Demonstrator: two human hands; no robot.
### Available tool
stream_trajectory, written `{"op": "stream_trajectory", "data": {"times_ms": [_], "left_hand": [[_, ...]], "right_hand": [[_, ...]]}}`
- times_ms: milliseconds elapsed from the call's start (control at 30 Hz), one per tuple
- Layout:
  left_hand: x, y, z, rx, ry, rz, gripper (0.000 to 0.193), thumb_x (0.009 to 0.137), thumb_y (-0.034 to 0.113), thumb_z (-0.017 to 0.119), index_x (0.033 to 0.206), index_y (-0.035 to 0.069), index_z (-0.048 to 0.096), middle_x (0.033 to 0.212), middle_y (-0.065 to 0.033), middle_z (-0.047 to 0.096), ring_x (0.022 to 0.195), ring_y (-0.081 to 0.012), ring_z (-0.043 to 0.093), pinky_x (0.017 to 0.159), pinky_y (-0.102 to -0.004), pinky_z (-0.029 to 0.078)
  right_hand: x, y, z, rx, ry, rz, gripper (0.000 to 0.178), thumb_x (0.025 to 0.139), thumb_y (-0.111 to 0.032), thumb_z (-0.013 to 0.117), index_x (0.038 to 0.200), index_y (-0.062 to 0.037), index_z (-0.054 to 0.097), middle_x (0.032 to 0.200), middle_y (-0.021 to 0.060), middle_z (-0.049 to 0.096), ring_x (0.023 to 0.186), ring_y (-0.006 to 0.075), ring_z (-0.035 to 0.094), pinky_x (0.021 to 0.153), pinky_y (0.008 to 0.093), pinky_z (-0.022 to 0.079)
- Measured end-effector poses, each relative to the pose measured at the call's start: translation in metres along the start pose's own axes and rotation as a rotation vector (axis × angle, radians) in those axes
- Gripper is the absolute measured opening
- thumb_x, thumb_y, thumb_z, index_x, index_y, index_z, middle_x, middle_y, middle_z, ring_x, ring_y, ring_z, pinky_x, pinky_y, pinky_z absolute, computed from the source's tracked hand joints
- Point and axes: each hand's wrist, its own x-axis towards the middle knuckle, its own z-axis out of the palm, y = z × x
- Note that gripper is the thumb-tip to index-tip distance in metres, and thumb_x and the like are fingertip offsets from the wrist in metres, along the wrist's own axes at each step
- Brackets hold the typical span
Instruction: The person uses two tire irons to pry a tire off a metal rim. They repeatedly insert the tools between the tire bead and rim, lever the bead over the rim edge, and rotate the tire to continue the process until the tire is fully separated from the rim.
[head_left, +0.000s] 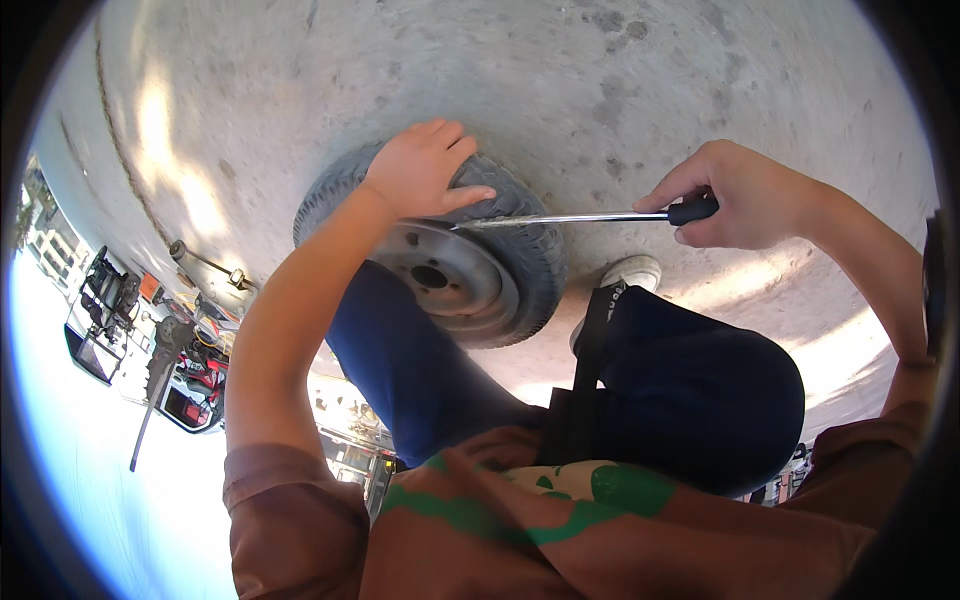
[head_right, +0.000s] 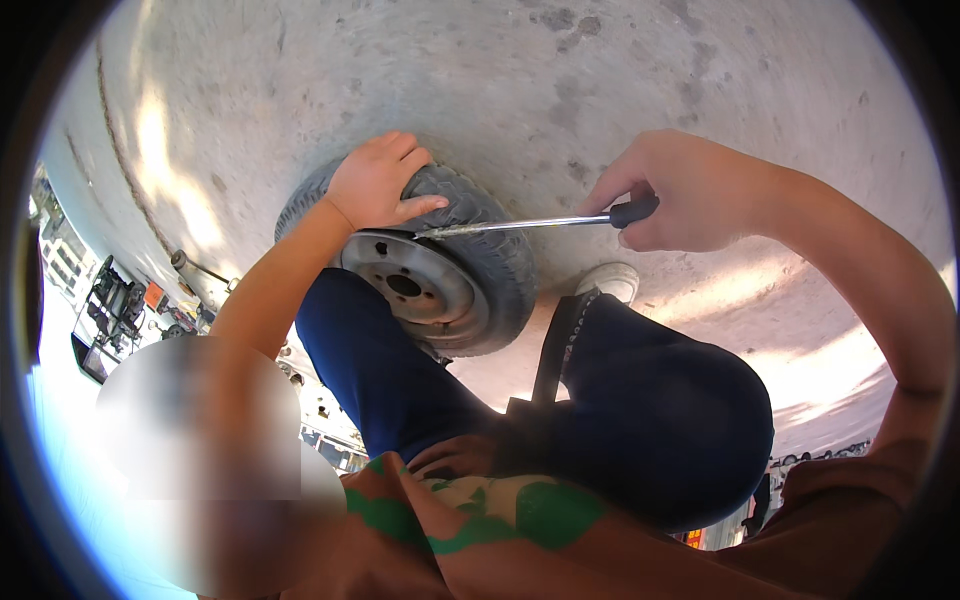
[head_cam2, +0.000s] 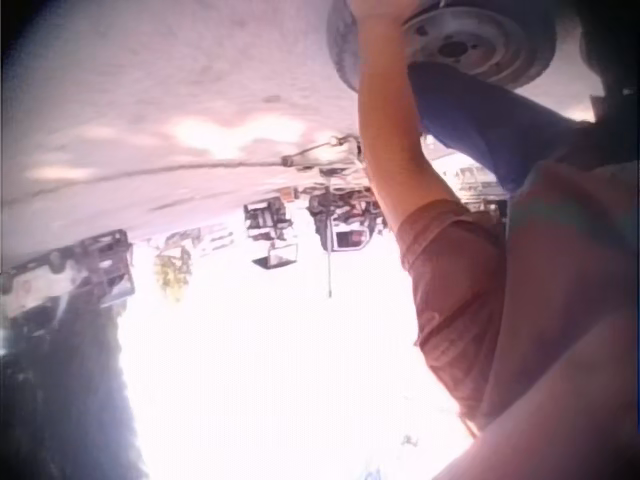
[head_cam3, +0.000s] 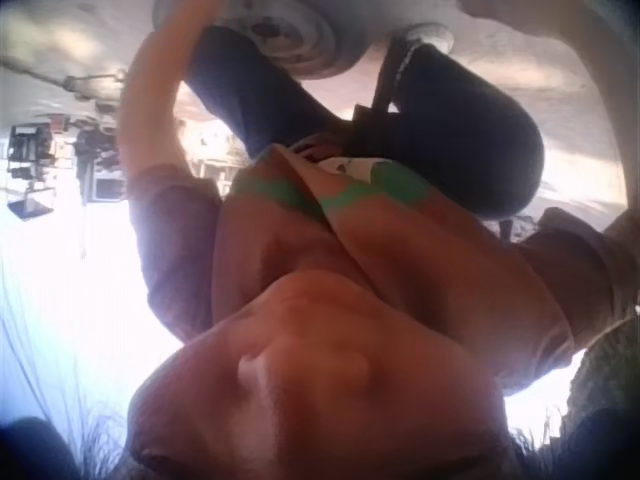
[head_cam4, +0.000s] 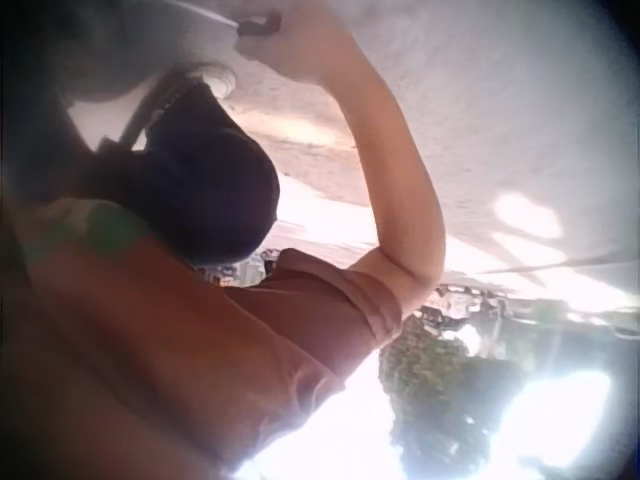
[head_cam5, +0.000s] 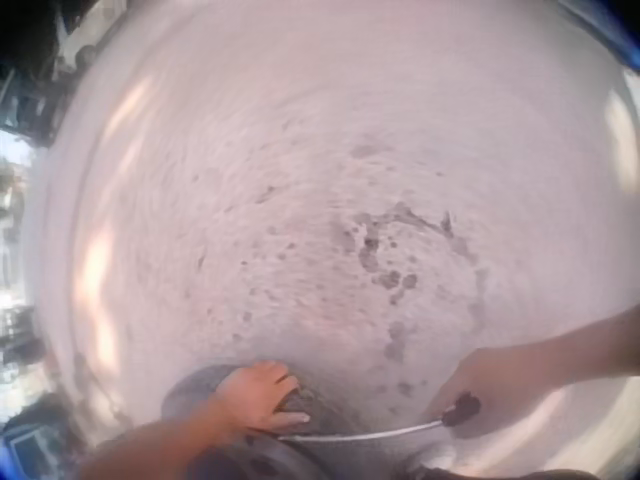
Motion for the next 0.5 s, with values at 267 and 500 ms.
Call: {"op": "stream_trajectory", "data": {"times_ms": [267,500], "left_hand": [[-0.009,0.013,-0.026,0.121,-0.413,0.067,0.089,0.072,0.018,0.084,0.149,0.005,0.042,0.139,-0.0183,0.049,0.129,-0.0372,0.05,0.107,-0.0459,0.046],[-0.021,0.014,-0.016,0.08,-0.253,0.016,0.086,0.071,0.011,0.081,0.15,0.014,0.047,0.147,-0.0132,0.05,0.131,-0.0359,0.052,0.105,-0.0451,0.049]], "right_hand": [[-0.01,0.034,0.028,0.085,0.113,-0.099,0.034,0.083,-0.001,0.075,0.117,-0.0044,0.077,0.086,0.0097,0.073,0.071,0.0153,0.063,0.067,0.0293,0.052],[0.005,0.033,0.0,0.122,0.033,0.005,0.036,0.076,0.001,0.071,0.112,-0.0008,0.078,0.072,0.0064,0.069,0.055,0.012,0.057,0.051,0.0267,0.044]]}}
